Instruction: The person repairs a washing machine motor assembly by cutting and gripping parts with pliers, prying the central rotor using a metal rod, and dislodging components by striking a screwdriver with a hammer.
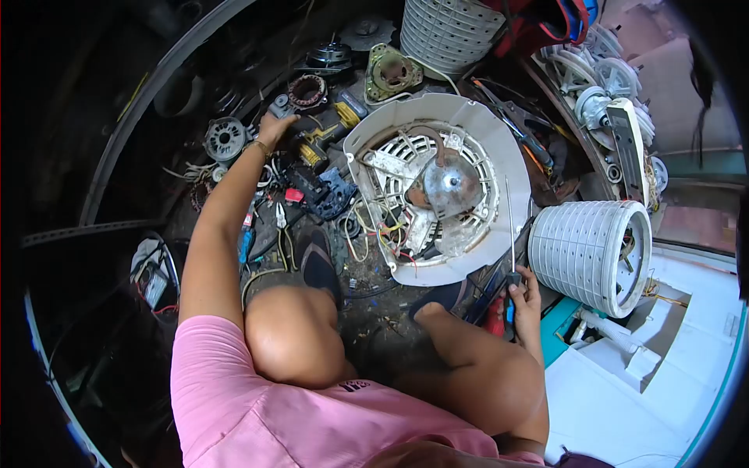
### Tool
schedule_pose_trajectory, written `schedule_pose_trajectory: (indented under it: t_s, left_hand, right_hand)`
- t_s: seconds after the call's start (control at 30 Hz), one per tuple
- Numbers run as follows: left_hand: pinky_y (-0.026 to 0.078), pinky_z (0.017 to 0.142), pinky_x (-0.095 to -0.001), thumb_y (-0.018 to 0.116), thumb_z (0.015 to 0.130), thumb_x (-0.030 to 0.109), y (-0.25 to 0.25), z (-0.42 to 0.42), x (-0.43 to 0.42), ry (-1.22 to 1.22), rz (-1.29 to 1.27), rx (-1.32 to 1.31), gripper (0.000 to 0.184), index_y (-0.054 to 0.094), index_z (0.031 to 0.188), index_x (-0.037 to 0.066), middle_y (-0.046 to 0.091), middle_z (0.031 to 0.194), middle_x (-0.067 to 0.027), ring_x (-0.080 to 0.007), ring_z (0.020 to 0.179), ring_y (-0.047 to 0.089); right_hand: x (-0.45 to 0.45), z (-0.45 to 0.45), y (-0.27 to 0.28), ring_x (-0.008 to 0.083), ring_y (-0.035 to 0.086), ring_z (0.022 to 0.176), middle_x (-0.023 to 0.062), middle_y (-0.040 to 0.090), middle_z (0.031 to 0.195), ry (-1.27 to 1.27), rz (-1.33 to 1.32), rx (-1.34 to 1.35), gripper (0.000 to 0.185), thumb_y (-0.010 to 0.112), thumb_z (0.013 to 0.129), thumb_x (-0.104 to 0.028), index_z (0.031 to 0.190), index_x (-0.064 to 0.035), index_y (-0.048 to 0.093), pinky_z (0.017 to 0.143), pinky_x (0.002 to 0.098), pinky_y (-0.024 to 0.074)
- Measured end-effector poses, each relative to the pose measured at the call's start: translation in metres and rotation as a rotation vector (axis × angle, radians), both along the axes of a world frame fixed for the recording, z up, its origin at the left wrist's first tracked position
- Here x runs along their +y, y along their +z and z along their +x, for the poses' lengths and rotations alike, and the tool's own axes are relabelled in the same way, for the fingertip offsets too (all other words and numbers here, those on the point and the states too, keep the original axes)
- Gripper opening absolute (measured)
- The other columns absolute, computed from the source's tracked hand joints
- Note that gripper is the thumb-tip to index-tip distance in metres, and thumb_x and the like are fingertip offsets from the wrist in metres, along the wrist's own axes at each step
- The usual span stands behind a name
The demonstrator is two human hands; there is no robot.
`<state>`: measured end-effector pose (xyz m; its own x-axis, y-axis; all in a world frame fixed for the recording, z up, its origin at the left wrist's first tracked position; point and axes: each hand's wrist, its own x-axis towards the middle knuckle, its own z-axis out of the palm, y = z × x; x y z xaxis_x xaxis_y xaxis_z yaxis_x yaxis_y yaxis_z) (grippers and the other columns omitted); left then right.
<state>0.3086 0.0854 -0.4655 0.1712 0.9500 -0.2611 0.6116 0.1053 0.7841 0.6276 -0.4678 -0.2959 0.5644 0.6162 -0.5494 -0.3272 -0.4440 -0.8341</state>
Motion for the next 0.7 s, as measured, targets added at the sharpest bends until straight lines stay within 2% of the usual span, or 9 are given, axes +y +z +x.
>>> schedule_pose_trajectory:
  t_s: [0.13,0.3,0.37,0.4,0.43,0.5,0.57,0.63,0.7]
  left_hand:
    - [0.042,0.097,-0.0376,0.087,0.055,0.035,-0.023,0.031,0.050,-0.003,0.333,0.072,0.088,0.046,0.123,-0.003,0.051,0.125,-0.0218,-0.0351,0.116,0.050]
    - [0.027,0.109,-0.0465,0.087,0.050,0.051,-0.026,0.062,0.058,0.095,0.151,0.250,0.126,0.018,0.142,0.000,0.030,0.141,-0.0259,-0.0386,0.134,0.028]
    - [0.024,0.110,-0.0466,0.084,0.050,0.059,-0.056,0.057,0.070,0.068,0.204,0.146,0.132,0.012,0.144,0.000,0.024,0.143,-0.0280,-0.0404,0.135,0.024]
    - [0.025,0.110,-0.0466,0.082,0.053,0.060,-0.060,0.056,0.071,0.029,0.207,0.094,0.129,0.013,0.144,0.000,0.024,0.143,-0.0279,-0.0406,0.135,0.024]
    - [0.026,0.109,-0.0473,0.081,0.058,0.056,-0.050,0.059,0.059,0.047,0.238,0.212,0.121,0.016,0.144,0.000,0.027,0.142,-0.0279,-0.0417,0.134,0.025]
    - [0.029,0.105,-0.0476,0.076,0.070,0.038,-0.022,0.071,0.020,0.146,0.458,0.214,0.088,0.032,0.139,0.005,0.035,0.135,-0.0260,-0.0408,0.126,0.035]
    - [0.030,0.102,-0.0452,0.071,0.075,0.025,0.019,0.082,-0.026,-0.039,0.790,0.118,0.066,0.043,0.132,0.007,0.043,0.129,-0.0210,-0.0367,0.120,0.041]
    - [0.030,0.100,-0.0423,0.066,0.077,0.016,0.052,0.098,-0.061,-0.348,0.968,-0.021,0.048,0.052,0.122,0.006,0.052,0.120,-0.0152,-0.0328,0.114,0.045]
    - [0.034,0.095,-0.0400,0.064,0.075,0.011,0.085,0.117,-0.102,-0.593,0.895,-0.100,0.038,0.058,0.113,0.007,0.058,0.109,-0.0127,-0.0314,0.108,0.048]
  right_hand:
    - [0.015,0.009,0.001,0.0138,0.055,0.050,0.0071,0.057,0.077,-0.009,-0.035,-0.054,0.043,0.055,0.090,-0.009,0.130,-0.0078,0.040,0.040,0.0255,0.0448]
    - [0.032,0.013,-0.003,0.0141,0.055,0.051,0.0071,0.057,0.077,-0.038,-0.073,-0.127,0.044,0.055,0.089,-0.007,0.131,-0.0077,0.040,0.041,0.0254,0.0442]
    - [0.032,0.010,-0.002,0.0139,0.055,0.051,0.0088,0.057,0.079,0.013,-0.001,-0.130,0.045,0.054,0.088,-0.004,0.131,-0.0069,0.039,0.043,0.0256,0.0445]
    - [0.029,0.009,-0.002,0.0139,0.055,0.051,0.0089,0.057,0.079,0.019,0.025,-0.142,0.045,0.054,0.088,-0.005,0.131,-0.0064,0.039,0.044,0.0253,0.0445]
    - [0.027,0.009,-0.002,0.0139,0.055,0.051,0.0090,0.057,0.080,0.038,0.061,-0.155,0.045,0.054,0.088,-0.005,0.131,-0.0059,0.039,0.044,0.0251,0.0444]
    - [0.027,0.009,0.004,0.0140,0.054,0.051,0.0090,0.058,0.081,0.046,0.050,-0.159,0.045,0.054,0.088,-0.007,0.130,-0.0046,0.039,0.044,0.0250,0.0443]
    - [0.020,0.015,-0.004,0.0135,0.055,0.056,0.0097,0.058,0.086,0.046,0.091,-0.106,0.046,0.052,0.087,-0.005,0.131,-0.0036,0.040,0.050,0.0245,0.0464]
    - [0.016,0.012,-0.008,0.0131,0.055,0.059,0.0100,0.058,0.088,0.000,0.126,-0.100,0.047,0.050,0.086,-0.003,0.131,-0.0030,0.040,0.053,0.0243,0.0474]
    - [-0.004,0.001,-0.025,0.0121,0.056,0.070,0.0076,0.057,0.095,-0.077,0.174,-0.146,0.046,0.048,0.084,0.001,0.129,-0.0023,0.040,0.057,0.0247,0.0474]
